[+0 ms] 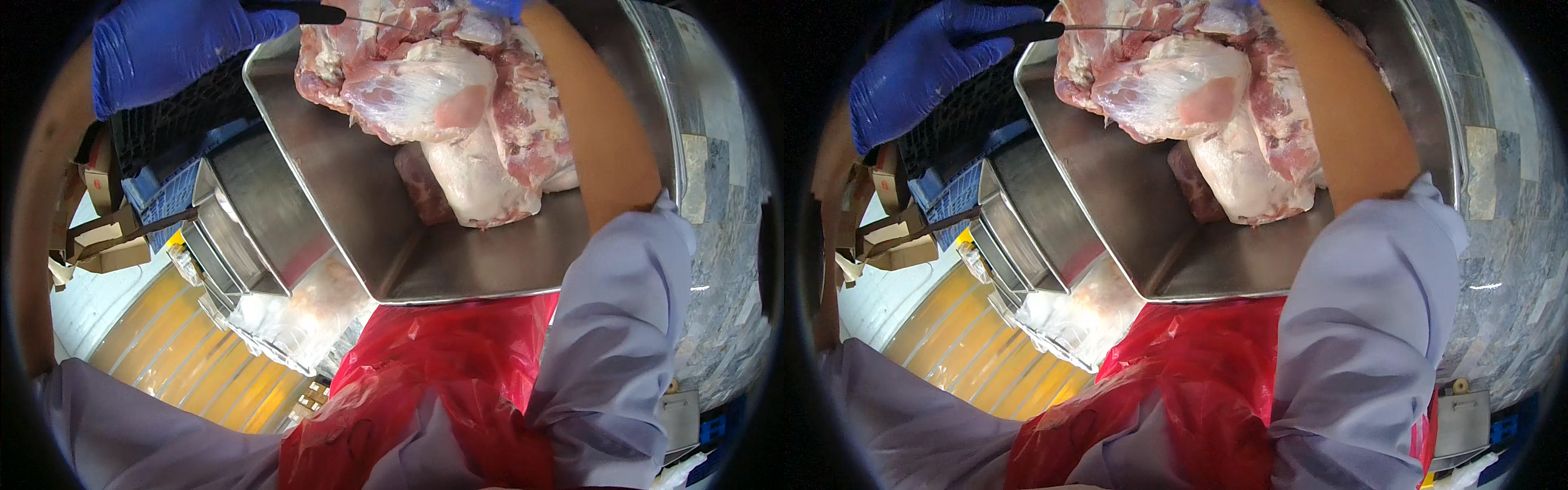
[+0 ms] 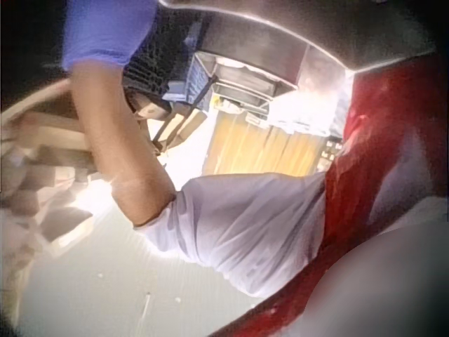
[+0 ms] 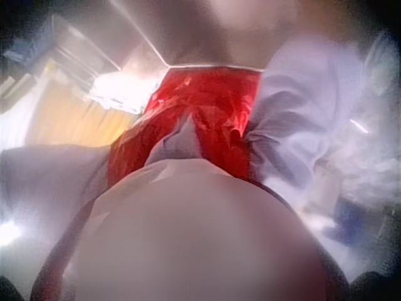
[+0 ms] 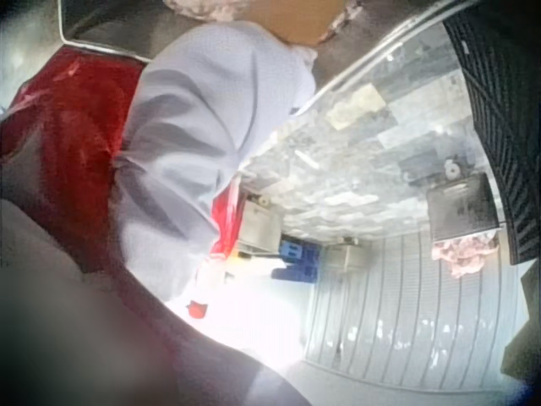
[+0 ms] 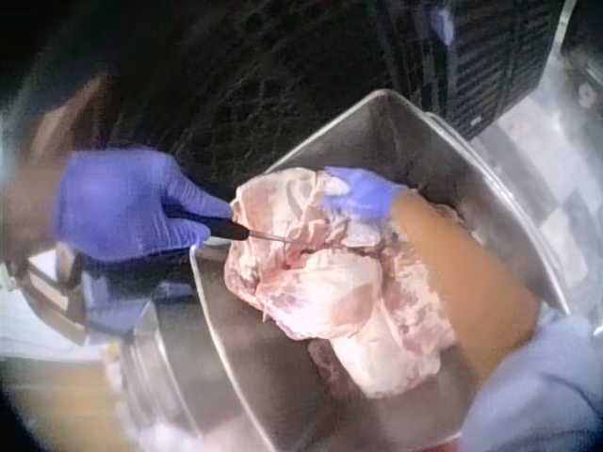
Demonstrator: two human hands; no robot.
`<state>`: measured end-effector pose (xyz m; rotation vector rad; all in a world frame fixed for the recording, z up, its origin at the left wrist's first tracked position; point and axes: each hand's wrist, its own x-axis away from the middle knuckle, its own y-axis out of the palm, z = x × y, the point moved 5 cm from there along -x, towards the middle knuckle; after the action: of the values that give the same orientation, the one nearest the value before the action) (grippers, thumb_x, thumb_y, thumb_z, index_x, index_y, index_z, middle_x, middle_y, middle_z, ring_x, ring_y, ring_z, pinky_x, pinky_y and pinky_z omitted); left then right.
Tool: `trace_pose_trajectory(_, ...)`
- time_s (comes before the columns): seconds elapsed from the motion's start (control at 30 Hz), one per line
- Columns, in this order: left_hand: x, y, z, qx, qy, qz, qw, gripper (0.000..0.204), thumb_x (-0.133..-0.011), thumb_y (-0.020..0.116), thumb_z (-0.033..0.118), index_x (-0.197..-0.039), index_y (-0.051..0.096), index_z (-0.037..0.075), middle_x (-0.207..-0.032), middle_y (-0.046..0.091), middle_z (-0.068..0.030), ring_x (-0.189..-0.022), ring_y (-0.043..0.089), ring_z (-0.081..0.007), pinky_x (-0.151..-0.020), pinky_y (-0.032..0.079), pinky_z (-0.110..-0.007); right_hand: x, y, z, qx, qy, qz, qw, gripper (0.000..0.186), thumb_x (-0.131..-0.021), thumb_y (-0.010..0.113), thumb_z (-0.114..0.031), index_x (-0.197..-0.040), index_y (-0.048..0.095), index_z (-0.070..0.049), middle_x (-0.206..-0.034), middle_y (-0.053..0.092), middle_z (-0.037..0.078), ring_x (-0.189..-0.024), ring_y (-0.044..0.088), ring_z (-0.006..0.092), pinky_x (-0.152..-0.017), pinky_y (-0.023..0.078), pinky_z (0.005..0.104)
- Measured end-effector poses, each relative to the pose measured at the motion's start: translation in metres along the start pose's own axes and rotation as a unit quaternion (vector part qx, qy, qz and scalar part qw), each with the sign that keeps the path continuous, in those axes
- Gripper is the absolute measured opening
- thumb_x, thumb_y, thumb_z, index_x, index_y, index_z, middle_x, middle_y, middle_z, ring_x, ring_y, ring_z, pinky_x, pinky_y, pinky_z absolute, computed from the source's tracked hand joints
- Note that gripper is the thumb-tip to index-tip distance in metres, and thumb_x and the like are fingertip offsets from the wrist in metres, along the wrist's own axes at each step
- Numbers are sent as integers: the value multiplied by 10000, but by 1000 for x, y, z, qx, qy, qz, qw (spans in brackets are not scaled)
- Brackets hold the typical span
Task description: The person uses a knife to cut large pieces of raw meat into smaller portions on a stainless steel tray. The person repeatedly repositions the meat and makes precise cuts to separate the sections.
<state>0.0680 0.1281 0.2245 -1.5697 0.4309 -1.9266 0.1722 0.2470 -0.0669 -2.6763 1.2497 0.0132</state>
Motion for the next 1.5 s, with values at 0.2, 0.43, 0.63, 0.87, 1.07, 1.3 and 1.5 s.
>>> trace_pose_trajectory(0.2, -5, 28, 1, -124, -75, 68, 987, 367, -943, 567, 160, -1310, 561, 145, -914, 681, -116, -695, 546, -155, -737, 485, -286, -8, 1, -4, 117, 62, -36, 991, 715, -816, 675, -516, -1262, 546, 28, -1126, 647, 203, -983, 641, 288, -872, 495, 347)
trace_pose_trajectory(0.43, 13, 73, 13, -334, 22, 251, 908, 375, -887, 616, 303, -1262, 598, 297, -700, 611, -141, -596, 607, -312, -547, 478, -431, -18, -1, -9, 146, 82, -201, 965, 540, -856, 575, -559, -806, 730, -44, -731, 701, 90, -698, 666, 238, -719, 511, 375)
trace_pose_trajectory(0.63, 39, 124, -18, -299, -81, 258, 915, 471, -886, 619, 327, -1339, 506, 387, -606, 520, -86, -499, 553, -267, -459, 442, -400, -26, 11, -28, 288, 103, -205, 930, 800, -780, 495, -730, -1058, 684, -4, -1123, 644, 224, -1066, 603, 383, -938, 456, 426)
trace_pose_trajectory(0.87, 16, 180, -63, -225, -66, 295, 926, 485, -909, 563, 331, -1377, 448, 382, -700, 576, -103, -539, 601, -295, -451, 468, -422, -26, 9, -26, 307, 145, -238, 910, 822, -809, 428, -737, -1079, 679, -2, -1143, 636, 228, -1104, 593, 360, -946, 440, 431)
trace_pose_trajectory(1.07, -35, 196, -42, -106, -12, 360, 927, 497, -916, 547, 313, -1391, 418, 383, -861, 646, -94, -621, 635, -326, -517, 507, -444, -12, 19, -21, 501, 14, -1, 866, 711, -837, 443, -661, -1127, 667, -52, -1225, 610, 178, -1138, 587, 328, -961, 450, 418)
trace_pose_trajectory(1.3, 71, 139, -64, -169, -64, 284, 942, 488, -854, 661, 284, -1315, 536, 386, -697, 589, -88, -593, 621, -250, -543, 499, -384, -10, -8, -74, 464, 85, -140, 870, 592, -850, 554, -509, -1219, 565, -47, -1161, 630, 177, -1062, 605, 349, -901, 484, 437)
trace_pose_trajectory(1.5, 76, 74, -38, -209, -48, 251, 944, 441, -845, 678, 243, -1267, 587, 334, -751, 626, -119, -648, 601, -313, -580, 481, -390, 71, -38, -44, 56, 172, 38, 983, 340, -854, 670, -250, -1092, 611, -15, -958, 667, 117, -797, 640, 193, -708, 521, 347)
